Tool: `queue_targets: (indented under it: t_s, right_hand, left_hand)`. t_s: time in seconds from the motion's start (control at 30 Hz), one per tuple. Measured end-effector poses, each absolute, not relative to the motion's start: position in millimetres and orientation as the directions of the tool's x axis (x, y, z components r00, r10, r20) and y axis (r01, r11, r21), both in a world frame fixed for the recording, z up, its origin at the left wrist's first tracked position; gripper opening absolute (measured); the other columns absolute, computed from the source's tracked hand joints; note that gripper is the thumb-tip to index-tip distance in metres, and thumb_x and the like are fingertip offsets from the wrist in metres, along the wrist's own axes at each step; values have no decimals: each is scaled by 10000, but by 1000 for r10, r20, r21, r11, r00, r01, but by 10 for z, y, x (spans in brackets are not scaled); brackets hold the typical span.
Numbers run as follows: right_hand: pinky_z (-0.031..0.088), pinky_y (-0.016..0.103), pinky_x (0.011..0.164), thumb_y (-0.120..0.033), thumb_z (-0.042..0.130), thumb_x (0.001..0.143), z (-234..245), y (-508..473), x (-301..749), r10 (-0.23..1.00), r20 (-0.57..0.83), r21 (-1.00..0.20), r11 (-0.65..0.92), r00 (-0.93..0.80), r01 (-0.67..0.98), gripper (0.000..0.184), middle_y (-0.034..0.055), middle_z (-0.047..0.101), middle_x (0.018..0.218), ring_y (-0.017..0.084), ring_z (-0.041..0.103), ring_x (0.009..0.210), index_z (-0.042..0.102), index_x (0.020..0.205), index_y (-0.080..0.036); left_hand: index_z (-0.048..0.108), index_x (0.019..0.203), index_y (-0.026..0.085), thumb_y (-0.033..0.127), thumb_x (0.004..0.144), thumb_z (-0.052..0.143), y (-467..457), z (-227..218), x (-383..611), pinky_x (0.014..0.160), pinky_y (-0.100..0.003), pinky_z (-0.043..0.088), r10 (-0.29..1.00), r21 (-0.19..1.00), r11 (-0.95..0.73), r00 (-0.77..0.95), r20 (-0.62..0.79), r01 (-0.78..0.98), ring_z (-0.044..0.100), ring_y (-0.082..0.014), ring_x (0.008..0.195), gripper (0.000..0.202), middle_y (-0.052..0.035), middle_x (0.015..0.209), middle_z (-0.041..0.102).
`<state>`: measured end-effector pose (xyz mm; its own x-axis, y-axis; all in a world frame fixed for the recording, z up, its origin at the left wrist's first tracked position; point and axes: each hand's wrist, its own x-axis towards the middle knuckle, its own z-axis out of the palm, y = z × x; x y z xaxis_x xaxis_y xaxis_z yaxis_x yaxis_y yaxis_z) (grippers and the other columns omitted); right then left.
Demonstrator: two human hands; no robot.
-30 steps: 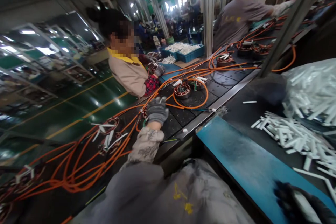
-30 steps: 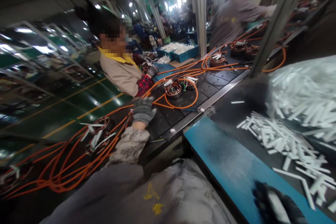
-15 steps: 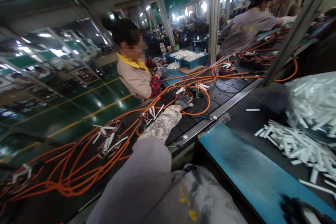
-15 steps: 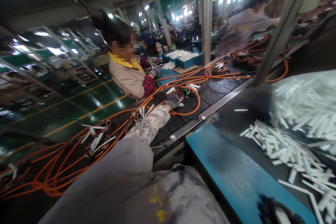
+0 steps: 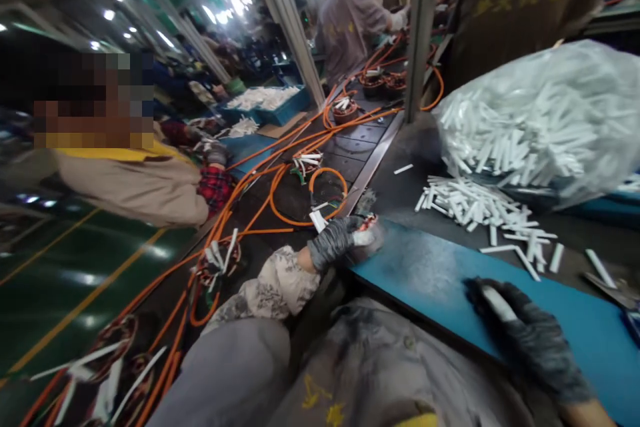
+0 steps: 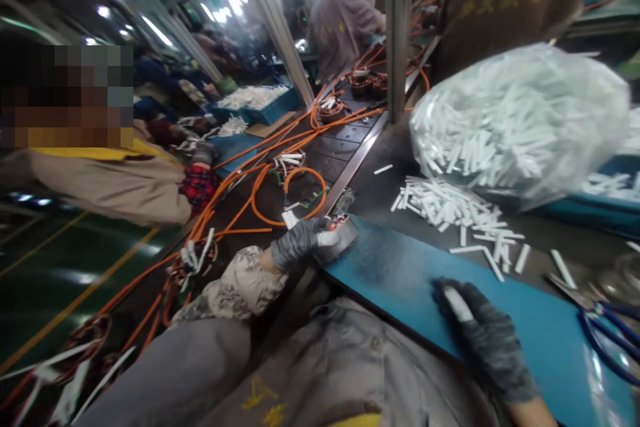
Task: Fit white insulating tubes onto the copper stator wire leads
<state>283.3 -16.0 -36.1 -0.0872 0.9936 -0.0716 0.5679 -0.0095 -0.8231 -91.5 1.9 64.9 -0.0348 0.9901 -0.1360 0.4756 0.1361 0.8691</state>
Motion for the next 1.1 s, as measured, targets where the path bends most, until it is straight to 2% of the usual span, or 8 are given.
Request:
queue_targets:
  t_s: [0.1, 0.17, 0.3, 0.43, 0.6, 0.73, 0.9, 1.1]
  right_hand:
    - [662, 466, 839, -681, 631, 883, -309, -190, 2759, 996, -68, -841, -24, -61, 540, 422, 36, 822, 1045, 317, 790, 957, 800, 1031, -324]
    - [640, 494, 919, -649, 626, 905, -293, -202, 2724, 995, -20, -828, 38, -97, 559, 422, 49, 818, 1075, 318, 782, 995, 797, 1068, -299]
    - [631, 481, 932, -544, 631, 961, -267, -252, 2691, 987, 72, -816, 142, -146, 560, 373, 70, 808, 1102, 290, 776, 994, 766, 1147, -251]
    - [613, 468, 918, -406, 671, 978, -119, -312, 2447, 904, 384, -708, 419, -187, 569, 263, 92, 782, 1121, 271, 747, 1016, 729, 1184, -252]
    - [539, 514, 1049, -396, 746, 935, -13, -249, 1857, 752, 566, -563, 652, -338, 509, 329, 117, 761, 1205, 306, 695, 1170, 688, 1209, -223]
    - [484, 516, 1112, -445, 696, 973, -87, -128, 1771, 852, 478, -732, 522, -215, 439, 225, 68, 785, 1015, 276, 722, 1066, 708, 1073, -243]
    - [443, 516, 1126, -522, 677, 969, -61, 80, 2191, 942, 279, -909, 322, -189, 264, 257, 23, 774, 970, 245, 710, 969, 745, 976, -274]
    - [555, 418, 974, -545, 772, 890, 1, 198, 2519, 920, 159, -981, 190, -357, 51, 316, 30, 757, 1069, 237, 700, 1018, 737, 1045, -271]
  left_hand:
    - [701, 1315, 261, 529, 831, 744, 74, 659, -528, 1057, -511, 579, 953, 980, 102, 266, -145, 170, 675, -326, 1286, 554, -104, 1413, 686]
    - [596, 1446, 285, 537, 901, 678, 69, 764, -359, 1035, -506, 597, 898, 993, 111, 425, -115, 33, 687, -309, 1275, 606, -108, 1465, 649]
    - [580, 1440, 255, 570, 969, 602, 232, 1072, -359, 986, -529, 611, 866, 973, -181, 493, 89, 143, 732, -321, 1180, 567, -106, 1386, 697]
    - [629, 1392, 170, 472, 1014, 480, 787, 1116, -486, 1156, -561, 470, 766, 653, -604, 561, 315, 457, 571, -332, 1411, 507, -127, 1506, 610]
    - [701, 1339, 194, 375, 969, 540, 1247, 864, -371, 1175, -476, 452, 581, 433, -748, 812, 59, 504, 640, -286, 1329, 442, -126, 1356, 718]
    - [673, 1406, 213, 499, 1007, 558, 1158, 848, -175, 995, -448, 531, 791, 155, -533, 555, -257, 832, 750, -307, 1051, 505, -119, 1036, 801]
    - [631, 1435, 307, 619, 1048, 426, 857, 1041, 22, 1046, -453, 499, 822, -71, -357, 277, -497, 931, 731, -298, 1118, 538, -77, 1222, 778]
    - [598, 1460, 157, 493, 1057, 512, 584, 1090, 172, 1098, -438, 467, 883, 29, -465, 466, -47, 885, 665, -292, 1227, 531, -147, 1323, 719]
